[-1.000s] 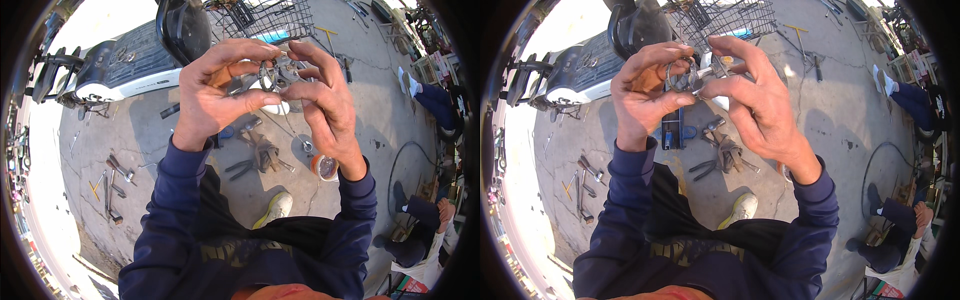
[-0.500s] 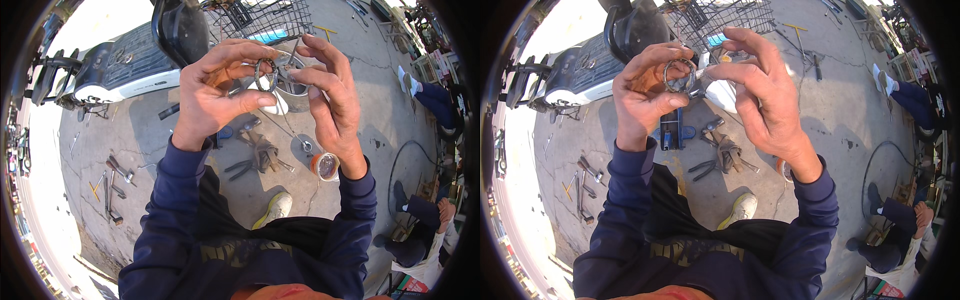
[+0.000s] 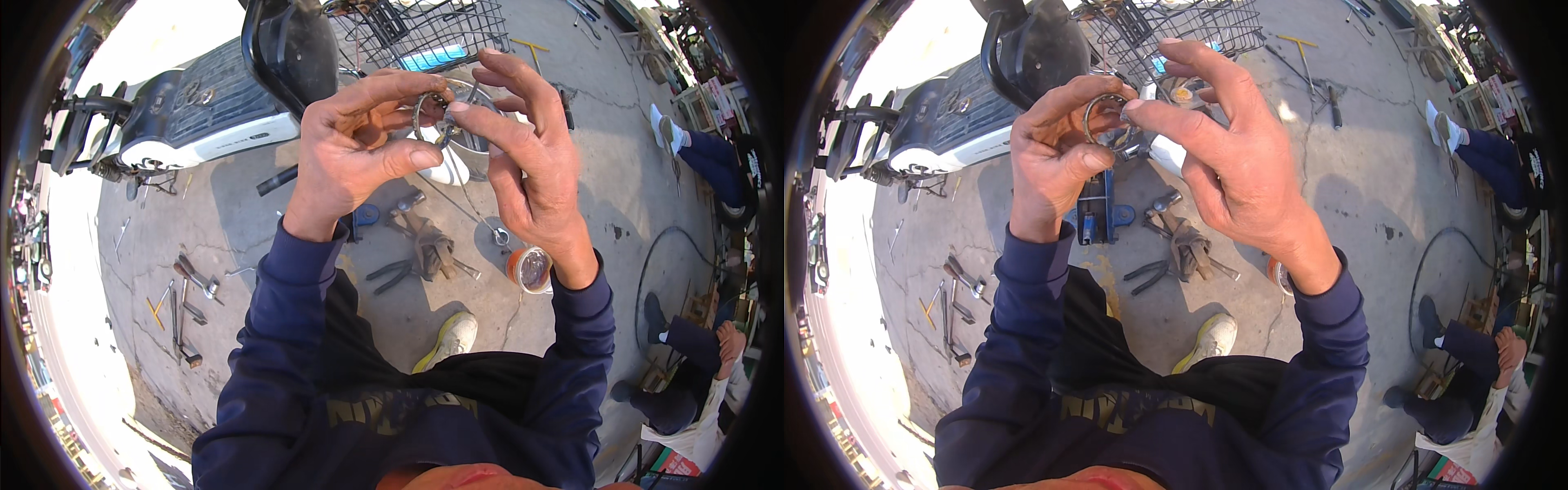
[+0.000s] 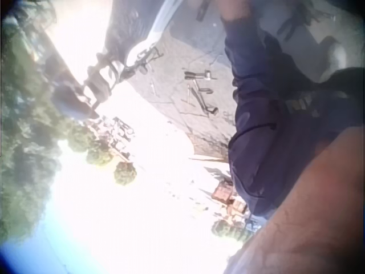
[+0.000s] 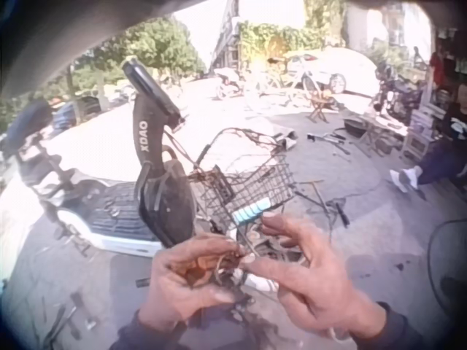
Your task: The person removes a handlebar grip from a scooter using a hammer, then cleans and lubricates the handlebar stem and internal components. They reassemble the grip and handlebar, securing it with a bolt and wrench.
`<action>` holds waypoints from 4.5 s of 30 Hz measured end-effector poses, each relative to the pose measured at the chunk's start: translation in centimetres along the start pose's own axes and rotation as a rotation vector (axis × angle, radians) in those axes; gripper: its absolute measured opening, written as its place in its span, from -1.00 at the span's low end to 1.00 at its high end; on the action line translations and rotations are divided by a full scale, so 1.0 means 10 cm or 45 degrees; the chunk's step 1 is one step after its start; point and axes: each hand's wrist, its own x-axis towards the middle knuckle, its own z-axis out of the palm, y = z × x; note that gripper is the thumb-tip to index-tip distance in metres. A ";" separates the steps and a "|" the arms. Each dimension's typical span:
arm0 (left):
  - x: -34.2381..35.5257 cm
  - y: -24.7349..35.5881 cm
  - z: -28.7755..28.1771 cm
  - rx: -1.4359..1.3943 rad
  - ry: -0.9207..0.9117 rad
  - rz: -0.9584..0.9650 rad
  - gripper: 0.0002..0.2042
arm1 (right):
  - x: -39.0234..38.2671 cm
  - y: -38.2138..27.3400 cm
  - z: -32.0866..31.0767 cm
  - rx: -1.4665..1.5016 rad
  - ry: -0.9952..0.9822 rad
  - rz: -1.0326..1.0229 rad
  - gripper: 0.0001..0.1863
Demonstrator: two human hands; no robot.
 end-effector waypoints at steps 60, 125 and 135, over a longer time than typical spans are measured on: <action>0.00 -0.26 0.09 -0.546 0.112 -0.082 -0.50 | -0.19 0.02 0.09 0.166 -0.025 0.224 -0.42; 0.01 -0.18 0.10 -0.163 0.150 0.080 -0.42 | -0.05 -0.41 0.02 1.122 0.125 0.960 0.07; 0.00 -0.17 0.18 0.390 0.044 0.329 -0.37 | 0.02 -0.49 0.02 1.154 0.170 1.160 -0.05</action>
